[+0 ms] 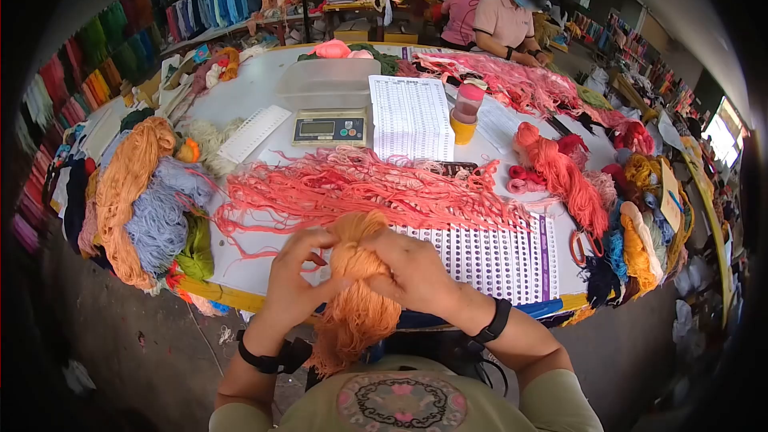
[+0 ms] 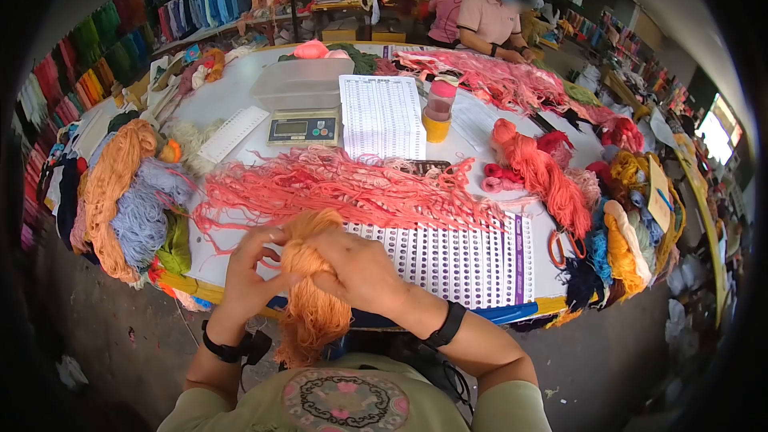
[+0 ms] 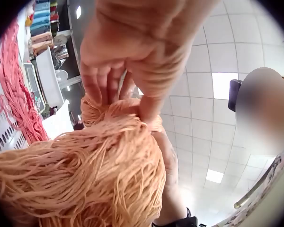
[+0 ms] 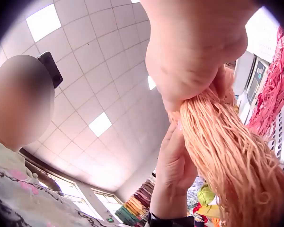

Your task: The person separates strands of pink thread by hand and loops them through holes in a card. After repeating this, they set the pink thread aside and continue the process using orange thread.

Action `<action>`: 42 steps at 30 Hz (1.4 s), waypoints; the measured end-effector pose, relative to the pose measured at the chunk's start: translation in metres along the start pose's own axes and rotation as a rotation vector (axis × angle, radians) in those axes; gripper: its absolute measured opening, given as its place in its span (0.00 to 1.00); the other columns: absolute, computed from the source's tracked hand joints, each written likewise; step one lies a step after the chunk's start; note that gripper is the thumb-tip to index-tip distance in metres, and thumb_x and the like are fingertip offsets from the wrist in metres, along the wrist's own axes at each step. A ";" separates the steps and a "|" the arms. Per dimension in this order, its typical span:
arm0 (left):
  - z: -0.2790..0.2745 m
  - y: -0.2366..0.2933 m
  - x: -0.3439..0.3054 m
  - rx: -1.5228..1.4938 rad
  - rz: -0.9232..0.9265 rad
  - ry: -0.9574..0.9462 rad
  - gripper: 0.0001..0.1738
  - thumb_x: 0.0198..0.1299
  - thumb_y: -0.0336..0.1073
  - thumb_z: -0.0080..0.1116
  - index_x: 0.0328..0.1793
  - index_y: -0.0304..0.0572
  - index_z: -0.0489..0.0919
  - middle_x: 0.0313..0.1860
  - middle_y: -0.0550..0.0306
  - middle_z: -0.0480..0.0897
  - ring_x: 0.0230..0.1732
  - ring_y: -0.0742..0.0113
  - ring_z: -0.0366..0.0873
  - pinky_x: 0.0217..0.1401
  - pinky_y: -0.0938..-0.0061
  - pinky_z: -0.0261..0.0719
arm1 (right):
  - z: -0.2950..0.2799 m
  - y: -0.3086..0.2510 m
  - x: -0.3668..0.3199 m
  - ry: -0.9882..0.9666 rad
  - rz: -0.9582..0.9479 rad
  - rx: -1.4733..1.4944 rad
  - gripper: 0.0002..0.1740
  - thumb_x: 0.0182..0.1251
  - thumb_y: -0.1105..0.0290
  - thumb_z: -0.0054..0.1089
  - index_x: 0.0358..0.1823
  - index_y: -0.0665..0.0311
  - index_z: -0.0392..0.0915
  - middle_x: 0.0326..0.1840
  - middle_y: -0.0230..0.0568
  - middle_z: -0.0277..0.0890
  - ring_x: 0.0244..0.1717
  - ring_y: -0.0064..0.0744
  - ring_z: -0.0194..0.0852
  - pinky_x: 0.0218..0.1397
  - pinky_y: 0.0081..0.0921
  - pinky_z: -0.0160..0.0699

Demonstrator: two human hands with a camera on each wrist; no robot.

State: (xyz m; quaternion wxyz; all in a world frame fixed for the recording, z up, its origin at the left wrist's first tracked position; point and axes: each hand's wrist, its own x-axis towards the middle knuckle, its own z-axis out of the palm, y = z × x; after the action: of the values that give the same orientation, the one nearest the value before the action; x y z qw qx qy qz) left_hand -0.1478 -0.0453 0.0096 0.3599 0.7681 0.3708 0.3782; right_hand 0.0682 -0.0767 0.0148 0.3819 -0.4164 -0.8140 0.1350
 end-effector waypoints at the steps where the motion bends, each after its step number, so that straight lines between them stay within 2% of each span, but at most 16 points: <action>1: -0.002 0.000 0.000 -0.017 0.116 -0.021 0.27 0.45 0.30 0.72 0.53 0.38 0.75 0.48 0.61 0.77 0.47 0.73 0.77 0.45 0.77 0.78 | -0.001 -0.001 0.003 -0.003 -0.001 -0.001 0.22 0.52 0.72 0.64 0.51 0.63 0.72 0.45 0.50 0.74 0.41 0.48 0.77 0.41 0.31 0.77; 7: -0.002 -0.018 -0.002 -0.870 -0.287 -0.099 0.21 0.42 0.19 0.62 0.45 0.37 0.76 0.37 0.63 0.79 0.40 0.72 0.79 0.40 0.80 0.76 | 0.007 -0.006 0.034 0.087 -0.263 0.105 0.21 0.49 0.73 0.62 0.48 0.61 0.74 0.45 0.42 0.72 0.51 0.44 0.72 0.51 0.33 0.75; 10: -0.019 -0.008 0.001 -0.975 -0.278 0.117 0.20 0.42 0.17 0.57 0.45 0.38 0.77 0.38 0.60 0.82 0.40 0.71 0.79 0.44 0.77 0.77 | 0.006 0.003 0.037 0.070 -0.061 0.479 0.19 0.53 0.80 0.59 0.48 0.65 0.73 0.53 0.38 0.62 0.59 0.33 0.62 0.62 0.29 0.62; 15: -0.041 0.010 0.002 -1.304 -0.171 0.284 0.22 0.49 0.19 0.49 0.53 0.34 0.76 0.45 0.52 0.83 0.48 0.64 0.81 0.54 0.71 0.76 | 0.031 0.019 0.032 0.064 0.076 1.164 0.16 0.63 0.71 0.59 0.53 0.63 0.73 0.57 0.35 0.64 0.59 0.30 0.65 0.62 0.26 0.65; 17: -0.043 0.010 0.005 -1.233 -0.205 0.306 0.18 0.54 0.22 0.49 0.53 0.33 0.75 0.40 0.53 0.83 0.43 0.65 0.81 0.50 0.71 0.76 | 0.036 0.018 0.032 -0.024 0.660 1.600 0.15 0.68 0.69 0.53 0.55 0.62 0.72 0.58 0.35 0.69 0.57 0.30 0.71 0.62 0.28 0.70; 21: -0.059 0.016 0.013 -1.066 -0.233 -0.041 0.13 0.62 0.32 0.51 0.50 0.33 0.74 0.25 0.57 0.77 0.30 0.69 0.77 0.40 0.73 0.75 | 0.038 0.050 0.045 -0.167 0.828 1.365 0.21 0.67 0.75 0.47 0.62 0.63 0.67 0.60 0.36 0.71 0.55 0.32 0.76 0.59 0.28 0.75; 23: -0.069 0.029 0.017 -0.918 -0.179 -0.091 0.15 0.60 0.33 0.52 0.51 0.31 0.74 0.20 0.58 0.74 0.23 0.69 0.73 0.30 0.75 0.73 | 0.035 0.056 0.052 -0.112 0.715 1.372 0.25 0.62 0.80 0.47 0.64 0.65 0.66 0.61 0.41 0.70 0.58 0.34 0.73 0.62 0.30 0.72; 25: -0.071 0.040 0.021 -0.844 -0.212 -0.054 0.15 0.59 0.30 0.55 0.51 0.31 0.74 0.22 0.59 0.75 0.24 0.74 0.73 0.27 0.80 0.71 | 0.018 0.026 0.067 -0.007 0.205 1.045 0.24 0.65 0.73 0.52 0.63 0.66 0.65 0.62 0.43 0.70 0.61 0.39 0.69 0.66 0.38 0.67; 27: -0.077 0.052 0.029 -0.565 -0.279 -0.264 0.15 0.59 0.28 0.57 0.52 0.34 0.74 0.25 0.60 0.79 0.26 0.76 0.76 0.27 0.82 0.73 | 0.013 -0.016 0.074 -0.076 0.163 1.199 0.28 0.59 0.79 0.55 0.63 0.66 0.65 0.61 0.41 0.69 0.64 0.34 0.65 0.67 0.34 0.65; 31: -0.084 0.071 0.036 -0.200 -0.068 -0.206 0.16 0.54 0.25 0.61 0.49 0.31 0.75 0.26 0.59 0.79 0.23 0.76 0.77 0.21 0.84 0.69 | 0.002 -0.031 0.077 -0.207 0.224 0.682 0.25 0.57 0.82 0.54 0.59 0.65 0.70 0.49 0.41 0.76 0.53 0.23 0.72 0.57 0.23 0.71; 33: -0.105 0.091 0.033 -0.279 -0.424 -0.543 0.16 0.52 0.26 0.64 0.47 0.31 0.75 0.27 0.58 0.81 0.26 0.75 0.80 0.22 0.85 0.71 | -0.023 -0.024 0.087 -0.223 0.183 0.953 0.19 0.58 0.79 0.58 0.52 0.67 0.71 0.42 0.34 0.76 0.44 0.21 0.75 0.49 0.19 0.73; 35: -0.117 0.083 0.028 -0.352 -0.443 -0.632 0.19 0.50 0.27 0.67 0.47 0.28 0.75 0.28 0.56 0.82 0.31 0.73 0.81 0.29 0.81 0.75 | -0.035 -0.035 0.092 -0.092 0.068 0.956 0.11 0.62 0.76 0.57 0.46 0.67 0.73 0.39 0.33 0.76 0.39 0.18 0.75 0.45 0.19 0.75; 37: -0.122 0.067 0.024 -0.552 -0.320 -1.088 0.22 0.52 0.27 0.65 0.53 0.27 0.74 0.34 0.51 0.83 0.31 0.68 0.83 0.31 0.75 0.80 | -0.039 -0.041 0.096 0.046 0.109 1.120 0.11 0.62 0.78 0.52 0.46 0.68 0.74 0.37 0.32 0.77 0.36 0.17 0.75 0.41 0.17 0.75; 39: -0.118 0.058 0.018 -0.604 -0.260 -1.130 0.23 0.53 0.28 0.64 0.54 0.25 0.74 0.38 0.48 0.84 0.42 0.60 0.84 0.42 0.68 0.82 | -0.045 -0.038 0.101 0.183 0.152 1.277 0.12 0.62 0.80 0.48 0.47 0.69 0.75 0.35 0.31 0.78 0.33 0.16 0.75 0.37 0.15 0.74; 41: -0.108 0.044 0.018 -0.743 0.407 -1.369 0.22 0.55 0.33 0.64 0.53 0.27 0.77 0.42 0.45 0.84 0.51 0.54 0.80 0.51 0.60 0.79 | -0.059 -0.023 0.104 0.185 0.214 1.529 0.13 0.63 0.77 0.47 0.48 0.70 0.74 0.35 0.35 0.78 0.33 0.21 0.76 0.37 0.17 0.76; 42: -0.108 0.047 0.010 -0.773 0.415 -1.433 0.20 0.57 0.38 0.64 0.50 0.28 0.80 0.47 0.41 0.82 0.54 0.51 0.78 0.53 0.55 0.78 | -0.060 -0.017 0.106 0.114 0.232 1.615 0.15 0.65 0.76 0.47 0.51 0.71 0.74 0.40 0.39 0.79 0.39 0.26 0.78 0.42 0.22 0.78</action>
State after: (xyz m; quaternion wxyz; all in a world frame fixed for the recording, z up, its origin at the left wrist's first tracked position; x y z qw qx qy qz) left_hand -0.2206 -0.0297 0.1011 0.6691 0.6978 -0.2522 -0.0424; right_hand 0.0645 -0.0106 0.1183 0.5888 -0.1007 -0.3969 0.6969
